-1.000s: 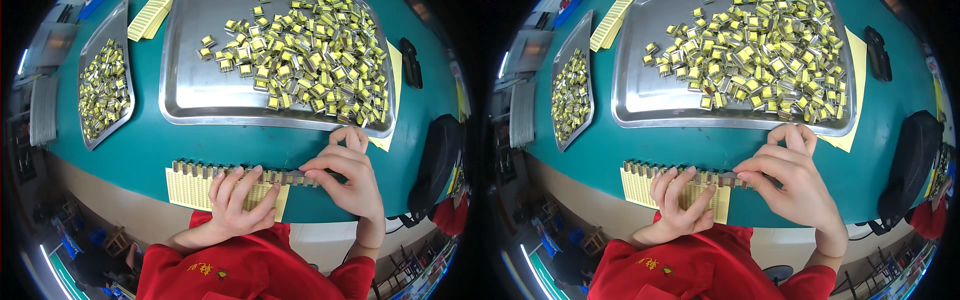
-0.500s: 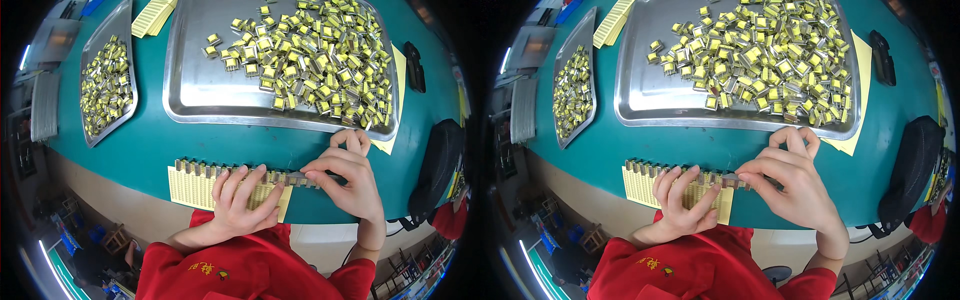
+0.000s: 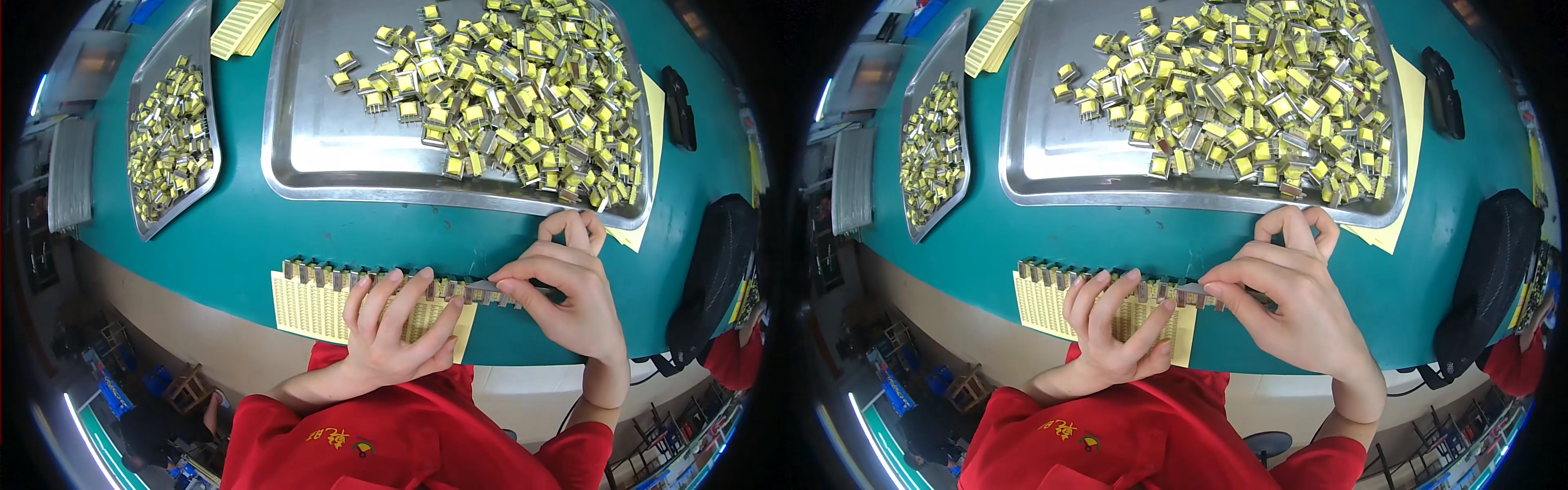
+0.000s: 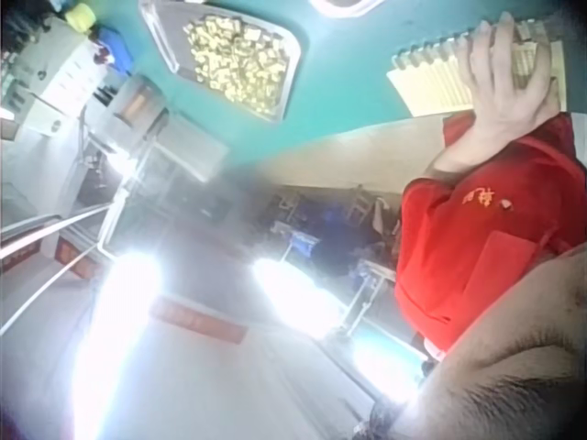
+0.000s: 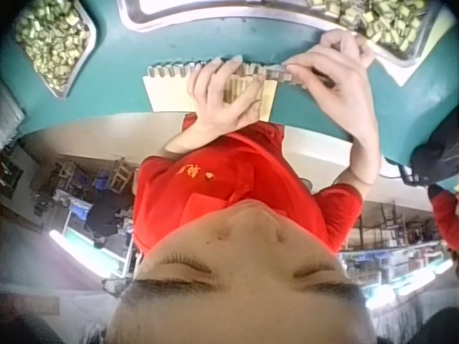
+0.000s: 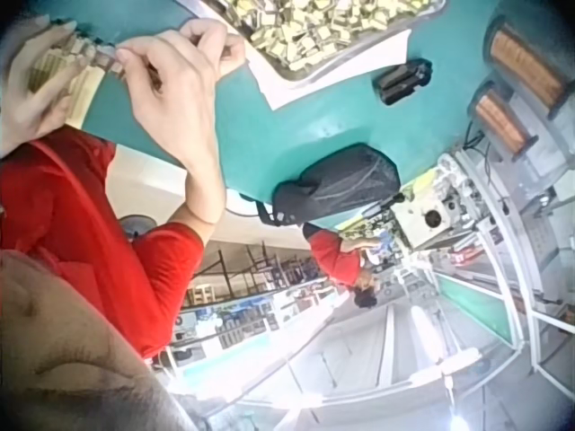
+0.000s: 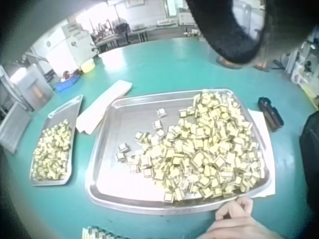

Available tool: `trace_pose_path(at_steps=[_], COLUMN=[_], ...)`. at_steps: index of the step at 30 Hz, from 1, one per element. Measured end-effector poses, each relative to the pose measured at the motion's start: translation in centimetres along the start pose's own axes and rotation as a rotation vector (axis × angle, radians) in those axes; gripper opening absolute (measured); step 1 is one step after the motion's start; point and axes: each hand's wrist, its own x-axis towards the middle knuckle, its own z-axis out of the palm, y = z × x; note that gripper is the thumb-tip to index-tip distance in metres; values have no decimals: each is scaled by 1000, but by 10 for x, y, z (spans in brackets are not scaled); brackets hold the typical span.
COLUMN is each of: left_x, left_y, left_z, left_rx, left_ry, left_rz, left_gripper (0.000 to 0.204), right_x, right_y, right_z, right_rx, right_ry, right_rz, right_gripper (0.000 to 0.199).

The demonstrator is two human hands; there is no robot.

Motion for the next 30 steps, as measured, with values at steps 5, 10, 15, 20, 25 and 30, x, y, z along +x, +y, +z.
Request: trace_pose_path(at_steps=[5, 10, 15, 20, 25, 30], left_x=[0, 2, 3, 3, 3, 3], left_y=[0, 0, 2, 2, 2, 3], left_z=[0, 0, 0, 0, 0, 1], left_rx=[-4, 3, 36, 66, 77, 76], left_ry=[-6, -7, -3, -15, -23, -23], left_rz=[-5, -3, -5, -1, 4, -3], left_gripper=[38, 36, 35, 35, 35, 35], right_x=[0, 0, 0, 0, -1, 0], right_y=[0, 0, 0, -1, 0, 0], right_z=[0, 0, 0, 1, 3, 5], right_rx=[-4, -3, -5, -5, -12, -11], right_ry=[-3, -5, -1, 3, 42, 68], right_rz=[1, 8, 2, 1, -21, -33], right_gripper=[7, 7, 6, 5, 4, 4])
